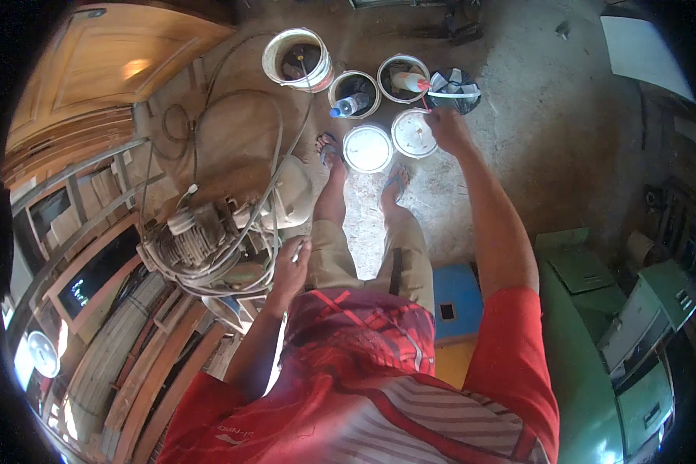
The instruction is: The person applies glue from a small tube onto a wooden board, then uses a scraper to spread it over the surface before handling small wooden pieces.
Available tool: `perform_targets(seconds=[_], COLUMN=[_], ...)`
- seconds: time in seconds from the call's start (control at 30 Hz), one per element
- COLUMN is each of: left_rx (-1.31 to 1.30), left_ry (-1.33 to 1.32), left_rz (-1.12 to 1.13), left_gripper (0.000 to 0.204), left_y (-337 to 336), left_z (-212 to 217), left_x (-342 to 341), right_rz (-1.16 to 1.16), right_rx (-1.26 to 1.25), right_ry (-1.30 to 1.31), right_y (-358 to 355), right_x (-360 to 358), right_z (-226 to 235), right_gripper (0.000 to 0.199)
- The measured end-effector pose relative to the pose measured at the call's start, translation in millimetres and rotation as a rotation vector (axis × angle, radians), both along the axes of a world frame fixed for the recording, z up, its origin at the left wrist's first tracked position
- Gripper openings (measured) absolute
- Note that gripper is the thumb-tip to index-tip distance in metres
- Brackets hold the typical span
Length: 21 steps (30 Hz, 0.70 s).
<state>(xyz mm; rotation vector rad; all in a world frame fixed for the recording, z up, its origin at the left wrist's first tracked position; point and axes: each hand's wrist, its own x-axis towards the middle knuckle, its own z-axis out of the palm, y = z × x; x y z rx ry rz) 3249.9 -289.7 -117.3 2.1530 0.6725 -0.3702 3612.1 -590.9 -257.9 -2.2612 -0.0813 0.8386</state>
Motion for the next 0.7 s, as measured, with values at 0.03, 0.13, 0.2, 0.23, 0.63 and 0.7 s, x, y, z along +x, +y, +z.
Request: perform_targets(seconds=[0.03, 0.13, 0.2, 0.23, 0.63, 0.7], left_rx=[-0.003, 0.037, 0.074, 0.098, 0.185, 0.194], left_ry=[-0.007, 0.014, -0.005, -0.077, -0.025, -0.008], left_rz=[-0.032, -0.088, -0.105, -0.089, -0.141, -0.126], left_gripper=[0.028, 0.025, 0.023, 0.020, 0.016, 0.015], left_y=[0, 11, 26, 30, 81, 82], left_z=[-20, -89, -122, -131, -156, -151], left_x=[8, 40, 66, 78, 121, 124], right_rz=[0.032, 0.099, 0.111, 0.110, 0.486, 0.395], right_rx=[-0.005, 0.001, -0.006, -0.008, -0.291, -0.316], right_ry=[-0.041, -0.104, -0.094, -0.156, -0.269, -0.253], right_y=[13, 54, 79, 84, 144, 151], right_x=[4, 22, 33, 34, 96, 101], right_z=[-17, -77, -109, -150, -380, -385], right_gripper=[0.036, 0.033, 0.032, 0.029, 0.021, 0.018])
